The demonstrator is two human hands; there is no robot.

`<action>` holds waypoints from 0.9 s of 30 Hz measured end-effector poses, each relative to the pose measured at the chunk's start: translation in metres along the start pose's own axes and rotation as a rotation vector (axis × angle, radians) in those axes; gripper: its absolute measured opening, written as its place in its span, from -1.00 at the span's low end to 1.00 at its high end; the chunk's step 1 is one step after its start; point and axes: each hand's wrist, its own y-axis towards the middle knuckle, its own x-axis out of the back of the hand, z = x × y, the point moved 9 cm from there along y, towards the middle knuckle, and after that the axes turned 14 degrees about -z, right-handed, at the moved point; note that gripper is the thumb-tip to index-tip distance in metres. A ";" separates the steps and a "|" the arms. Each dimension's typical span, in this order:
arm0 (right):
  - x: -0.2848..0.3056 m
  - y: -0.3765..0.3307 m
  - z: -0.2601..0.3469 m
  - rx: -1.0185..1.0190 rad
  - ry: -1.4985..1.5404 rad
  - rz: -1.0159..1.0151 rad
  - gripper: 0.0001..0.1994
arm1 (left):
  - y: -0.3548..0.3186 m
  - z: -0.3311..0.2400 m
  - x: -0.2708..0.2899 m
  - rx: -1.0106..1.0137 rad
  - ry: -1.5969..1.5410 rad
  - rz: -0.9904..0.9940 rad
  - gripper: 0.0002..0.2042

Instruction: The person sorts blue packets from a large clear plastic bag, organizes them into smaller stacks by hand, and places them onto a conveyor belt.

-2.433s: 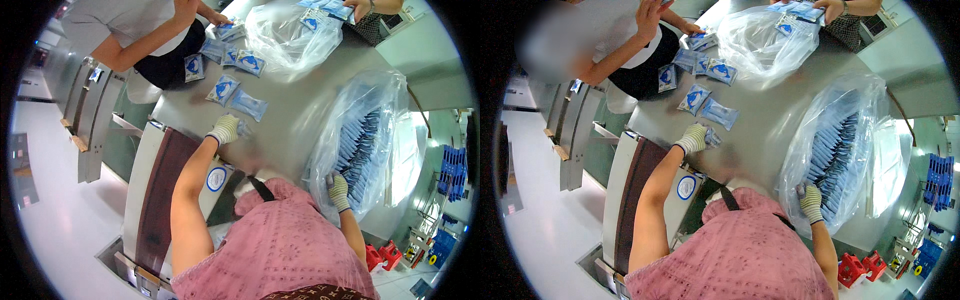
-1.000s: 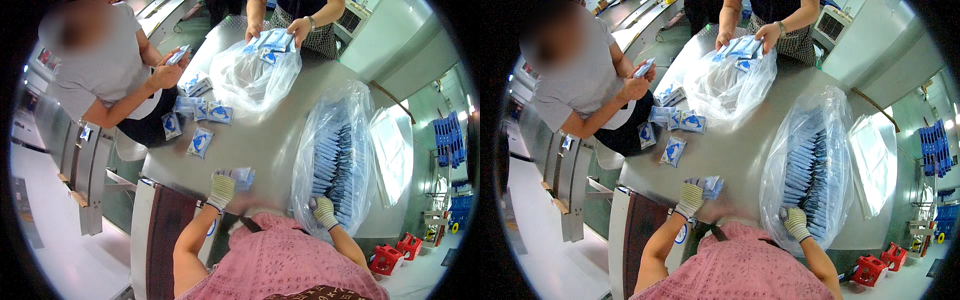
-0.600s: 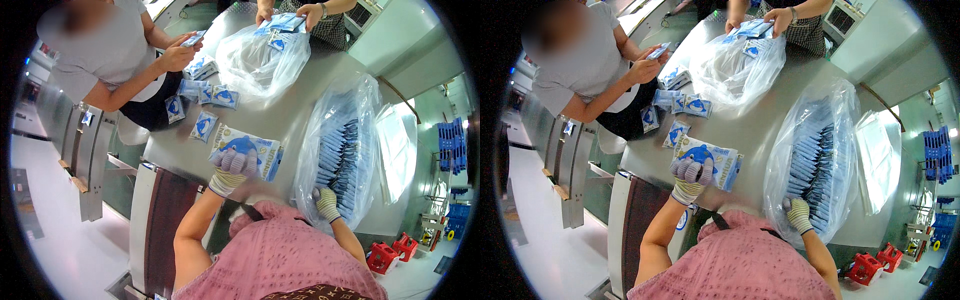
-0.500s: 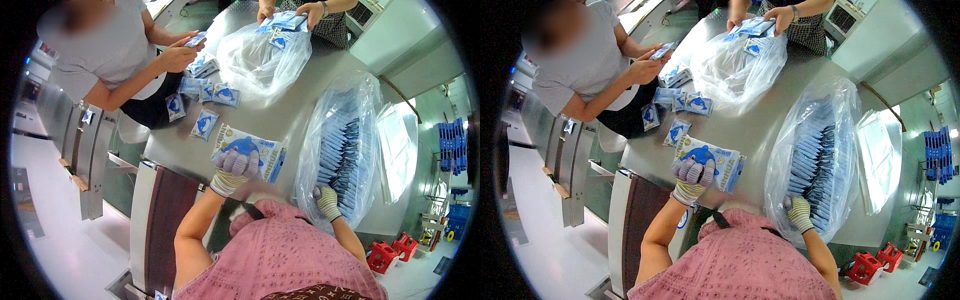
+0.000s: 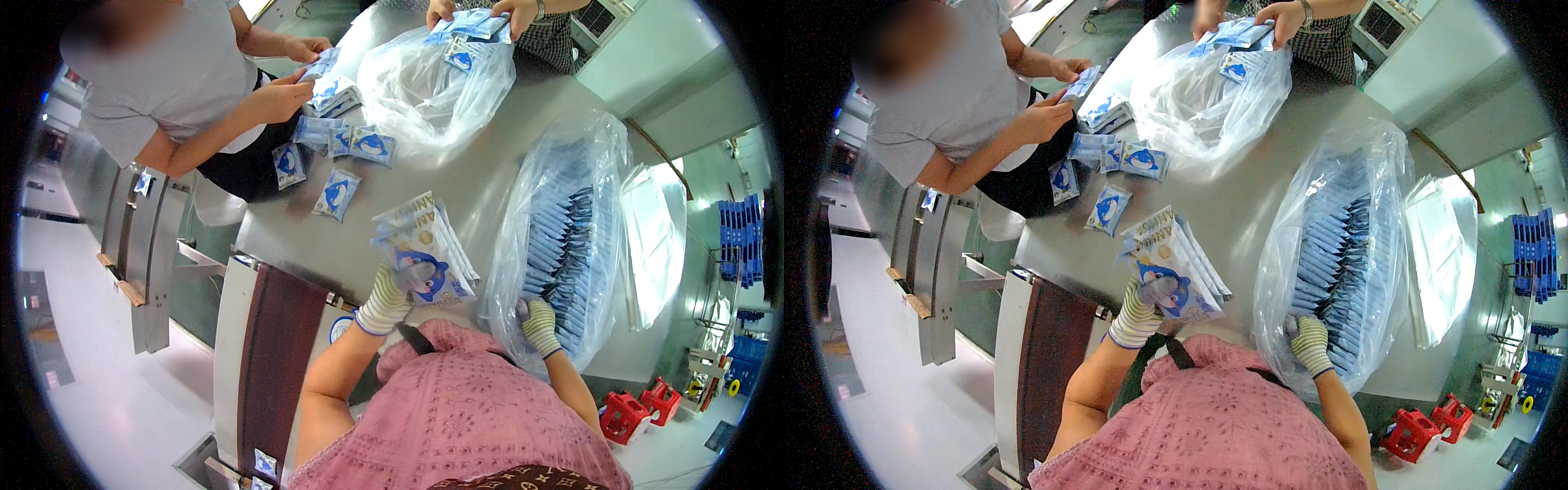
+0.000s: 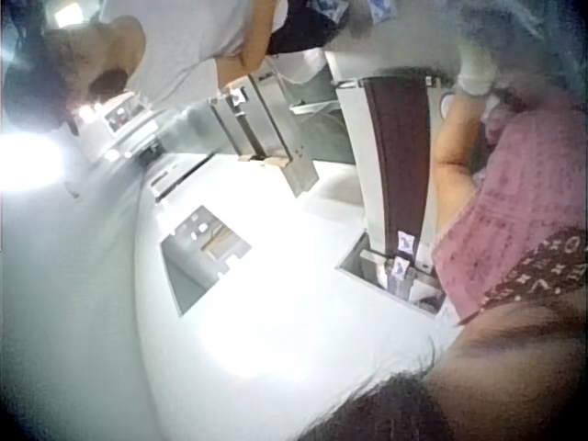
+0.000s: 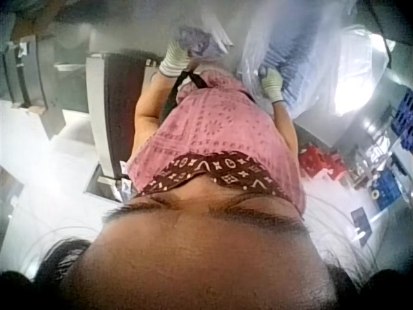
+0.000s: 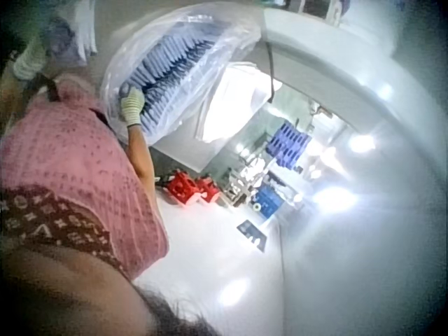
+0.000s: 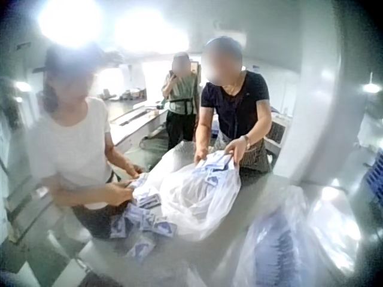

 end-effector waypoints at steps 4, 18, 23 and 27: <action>0.009 0.001 0.004 0.072 0.052 -0.090 -0.66 | -0.010 0.021 -0.002 0.313 -0.305 0.067 -0.50; 0.145 0.042 0.189 0.114 0.732 -0.295 -0.38 | -0.019 0.062 -0.048 0.188 -0.173 0.068 -0.29; 0.115 0.041 0.171 -0.120 1.021 -0.029 -0.35 | -0.013 0.067 -0.036 0.040 0.113 0.075 -0.40; 0.117 0.043 0.162 -0.388 1.387 0.042 -0.47 | -0.015 0.075 -0.044 0.226 -0.125 0.028 -0.48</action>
